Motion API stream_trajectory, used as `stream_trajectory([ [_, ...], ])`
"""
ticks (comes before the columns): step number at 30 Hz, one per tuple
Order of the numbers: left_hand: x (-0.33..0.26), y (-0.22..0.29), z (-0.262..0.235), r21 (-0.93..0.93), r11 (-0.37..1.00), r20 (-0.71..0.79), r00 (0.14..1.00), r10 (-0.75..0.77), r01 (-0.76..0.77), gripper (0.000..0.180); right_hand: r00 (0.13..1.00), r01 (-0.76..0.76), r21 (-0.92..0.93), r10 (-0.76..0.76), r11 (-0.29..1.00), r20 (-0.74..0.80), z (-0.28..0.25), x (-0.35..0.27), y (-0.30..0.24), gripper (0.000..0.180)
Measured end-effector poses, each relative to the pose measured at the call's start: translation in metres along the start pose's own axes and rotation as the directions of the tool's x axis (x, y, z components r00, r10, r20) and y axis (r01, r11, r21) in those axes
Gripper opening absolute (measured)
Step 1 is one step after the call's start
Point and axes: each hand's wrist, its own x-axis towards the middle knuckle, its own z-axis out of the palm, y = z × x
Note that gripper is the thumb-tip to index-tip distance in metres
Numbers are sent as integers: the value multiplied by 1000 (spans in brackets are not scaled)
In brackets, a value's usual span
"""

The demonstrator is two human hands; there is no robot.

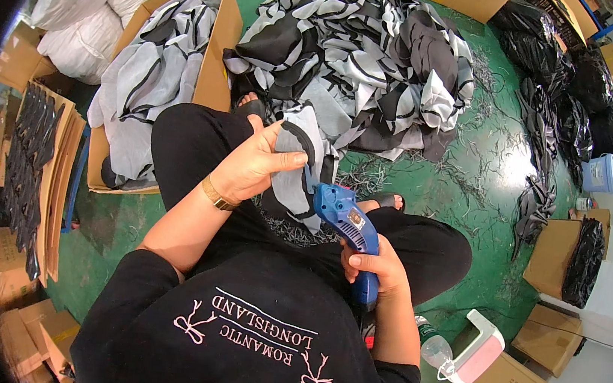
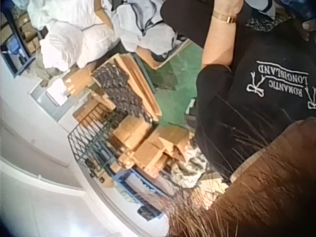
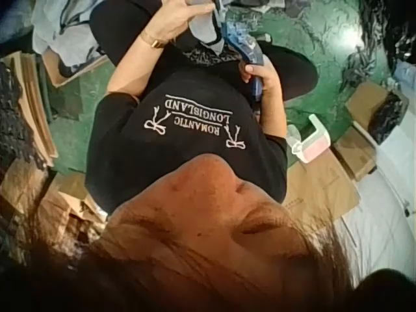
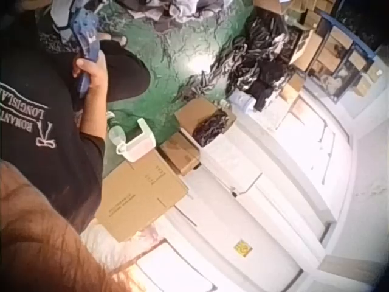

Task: Trimming excess material from fabric pieces using an electric handheld cutter.

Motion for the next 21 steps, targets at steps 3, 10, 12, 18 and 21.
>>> stream_trajectory([
  [3,-1,-2,-1,16,1000,56,998,-7,6,30,1000,5,1,-5,1000,11,2,2,-1,44],
  [10,-2,-2,3,-7,999,127,991,-42,43,33,998,23,151,-32,988,56,13,12,0,42],
  [12,-1,-4,4,-11,999,124,991,-47,49,33,997,54,149,-60,987,38,14,16,-3,43],
  [18,2,-11,-9,-89,991,57,994,-93,98,23,949,228,-219,-267,949,-169,5,13,-22,49],
  [21,2,-10,-12,-172,979,16,994,-109,110,19,912,282,-328,-358,902,-199,10,6,-27,50],
])
